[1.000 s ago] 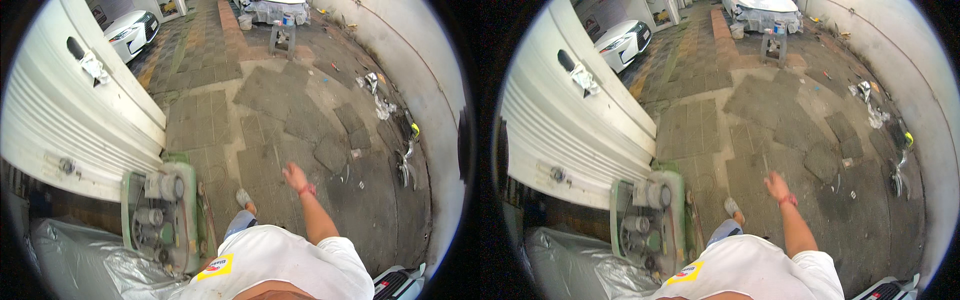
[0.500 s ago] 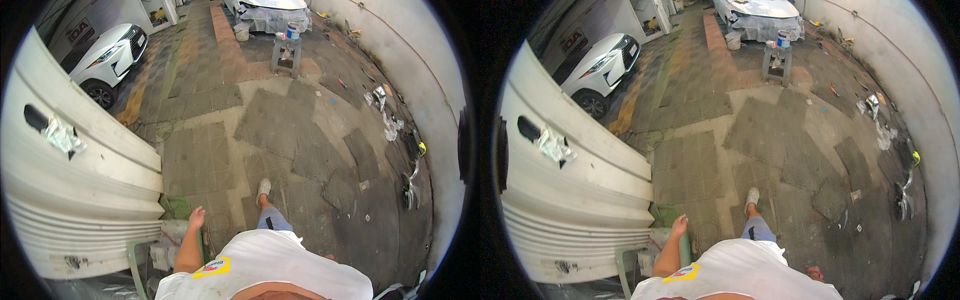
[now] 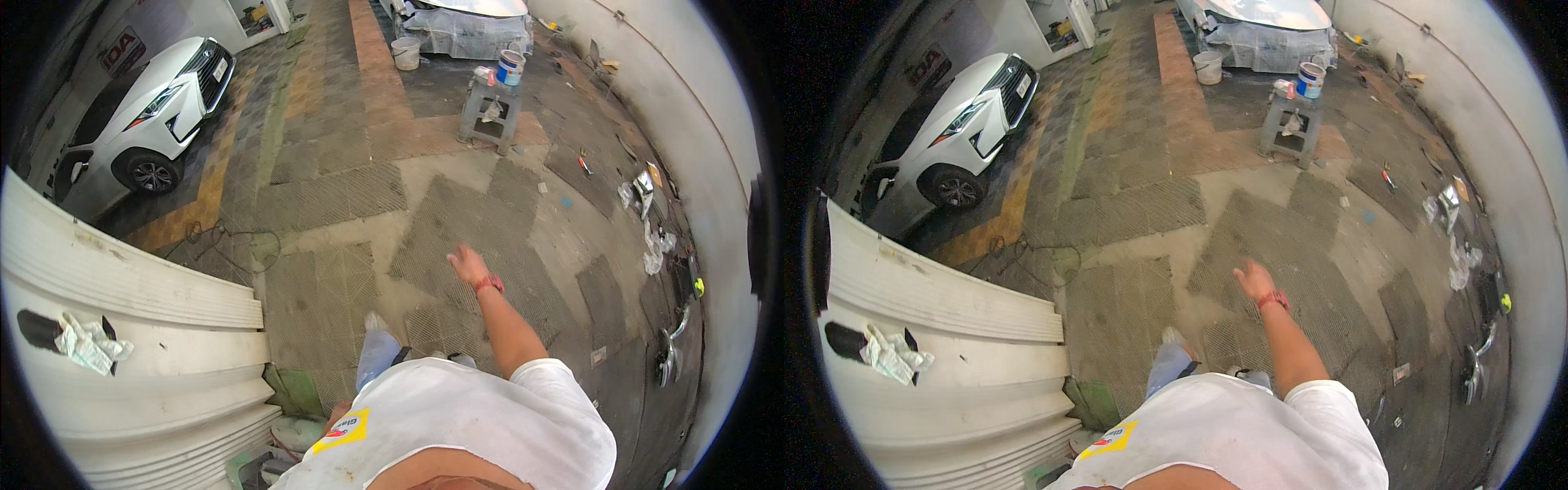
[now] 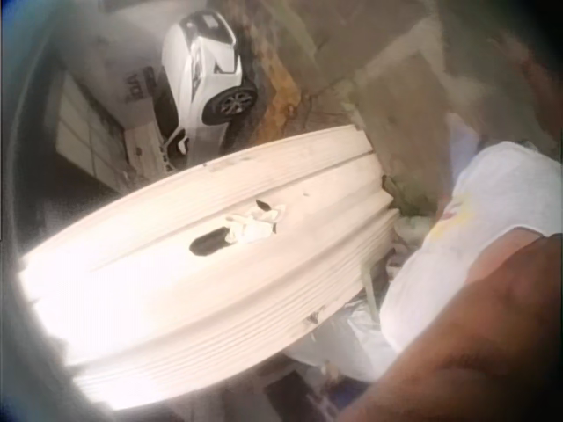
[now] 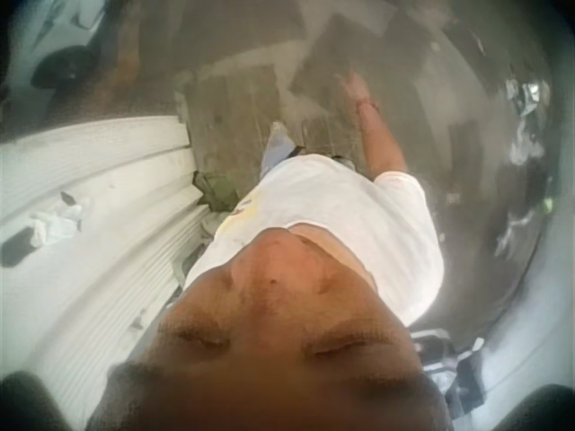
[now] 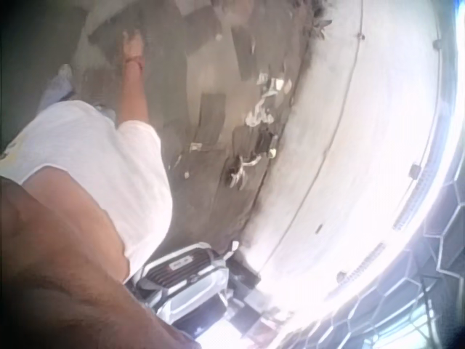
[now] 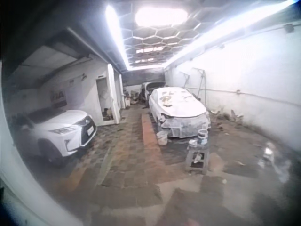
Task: The person walks through a garage and begins sanding a white car hood with a sanding block. They repeatedly dip the block into a bucket of water and continue sanding different areas of the hood surface.
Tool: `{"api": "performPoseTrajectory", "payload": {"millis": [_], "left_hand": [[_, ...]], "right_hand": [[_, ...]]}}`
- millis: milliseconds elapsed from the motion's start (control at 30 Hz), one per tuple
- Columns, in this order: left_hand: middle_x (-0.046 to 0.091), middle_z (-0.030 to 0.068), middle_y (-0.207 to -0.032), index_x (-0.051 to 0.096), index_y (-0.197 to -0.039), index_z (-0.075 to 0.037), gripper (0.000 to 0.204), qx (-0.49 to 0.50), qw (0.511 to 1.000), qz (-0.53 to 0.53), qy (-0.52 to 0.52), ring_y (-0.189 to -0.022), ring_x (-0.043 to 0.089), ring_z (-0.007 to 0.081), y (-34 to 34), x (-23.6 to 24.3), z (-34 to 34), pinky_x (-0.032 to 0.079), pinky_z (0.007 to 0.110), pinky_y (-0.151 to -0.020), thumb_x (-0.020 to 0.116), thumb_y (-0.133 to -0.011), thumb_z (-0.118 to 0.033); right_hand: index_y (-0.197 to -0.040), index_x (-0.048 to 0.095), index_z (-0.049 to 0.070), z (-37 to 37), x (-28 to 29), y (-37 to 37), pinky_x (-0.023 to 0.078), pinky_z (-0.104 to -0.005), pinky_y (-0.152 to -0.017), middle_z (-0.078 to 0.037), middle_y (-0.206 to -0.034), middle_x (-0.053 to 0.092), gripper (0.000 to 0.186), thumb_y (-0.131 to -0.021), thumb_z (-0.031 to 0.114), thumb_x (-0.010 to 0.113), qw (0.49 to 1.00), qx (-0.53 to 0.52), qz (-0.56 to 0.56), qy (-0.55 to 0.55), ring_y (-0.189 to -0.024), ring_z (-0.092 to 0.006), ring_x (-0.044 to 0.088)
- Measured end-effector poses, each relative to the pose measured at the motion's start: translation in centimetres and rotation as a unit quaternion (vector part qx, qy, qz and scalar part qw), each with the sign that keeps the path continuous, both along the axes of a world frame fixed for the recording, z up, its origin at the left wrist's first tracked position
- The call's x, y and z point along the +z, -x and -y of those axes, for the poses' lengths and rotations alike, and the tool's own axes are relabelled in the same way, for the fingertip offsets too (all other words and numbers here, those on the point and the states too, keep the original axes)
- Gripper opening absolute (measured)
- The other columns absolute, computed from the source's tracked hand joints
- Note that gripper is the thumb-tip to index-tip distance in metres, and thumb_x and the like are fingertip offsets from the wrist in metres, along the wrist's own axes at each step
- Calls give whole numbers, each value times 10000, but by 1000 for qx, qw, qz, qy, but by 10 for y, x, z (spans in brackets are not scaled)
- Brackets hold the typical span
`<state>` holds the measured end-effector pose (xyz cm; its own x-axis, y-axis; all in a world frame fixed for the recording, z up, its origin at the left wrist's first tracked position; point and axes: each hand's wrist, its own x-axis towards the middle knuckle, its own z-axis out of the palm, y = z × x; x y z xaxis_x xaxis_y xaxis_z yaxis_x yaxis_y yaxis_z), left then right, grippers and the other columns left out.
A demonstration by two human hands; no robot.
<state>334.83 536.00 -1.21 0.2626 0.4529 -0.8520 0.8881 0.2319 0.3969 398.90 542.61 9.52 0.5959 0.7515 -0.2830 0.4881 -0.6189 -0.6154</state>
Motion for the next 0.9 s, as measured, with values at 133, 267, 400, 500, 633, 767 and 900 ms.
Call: {"api": "performPoseTrajectory", "payload": {"millis": [133, 267, 400, 500, 633, 767, 900], "left_hand": [[740, 175, -1322, 713, -1314, -56, 347, -17, 1000, -12, -11, -1243, 697, 350, -47, -22, -102, 542, 468, -1057, 581, -1088, -284], [723, 164, -1393, 672, -1406, -56, 387, -18, 999, -40, -32, -1307, 676, 339, -69, -30, -244, 528, 461, -1103, 572, -1111, -287], [705, 153, -1464, 631, -1497, -56, 437, 33, 998, -12, -42, -1371, 655, 328, -178, -37, -449, 514, 454, -1148, 562, -1134, -290], [692, 144, -1517, 600, -1566, -57, 479, 205, 978, -36, -30, -1420, 640, 319, -249, 0, -583, 503, 449, -1183, 555, -1151, -292], [629, 146, -1607, 526, -1643, -48, 534, 153, 979, 6, -137, -1483, 593, 291, -311, 35, -790, 448, 413, -1233, 584, -1159, -267], [665, 144, -1560, 565, -1608, -31, 529, 178, 974, 29, -136, -1429, 635, 276, -439, 35, -894, 473, 397, -1201, 612, -1146, -284], [767, 116, -1382, 693, -1486, -81, 422, -3, 945, 248, -214, -1275, 709, 248, -427, -35, -952, 541, 403, -1089, 619, -1096, -225]], "right_hand": [[-1518, 620, 14, -140, 7, -54, 539, -478, -1131, -233, -1464, 702, 596, -1061, 392, 681, 993, 57, 40, -91, -1348, -389, 681], [-1526, 614, 13, -207, -50, -49, 535, -491, -1140, -242, -1475, 692, 619, -1057, 410, 681, 994, -31, -47, 95, -1372, -379, 671], [-1429, 716, 14, -113, -163, -95, 537, -484, -1148, -280, -1416, 719, 705, -938, 518, 756, 941, -38, -96, 322, -1359, -398, 687], [-1424, 712, 8, -70, -181, -75, 502, -494, -1200, -277, -1463, 693, 778, -936, 612, 756, 905, -121, -138, 383, -1395, -426, 654], [-1495, 680, 60, -119, -166, -63, 510, -498, -1198, -231, -1515, 675, 752, -965, 591, 728, 859, -188, -157, 450, -1404, -427, 644], [-1512, 663, 53, -199, -148, -140, 486, -498, -1215, -225, -1543, 656, 716, -1000, 551, 711, 810, -255, -196, 490, -1446, -403, 610], [-1529, 647, 45, -430, -183, -283, 462, -497, -1232, -219, -1571, 637, 680, -1036, 511, 693, 873, -206, -191, 398, -1489, -380, 576]]}}
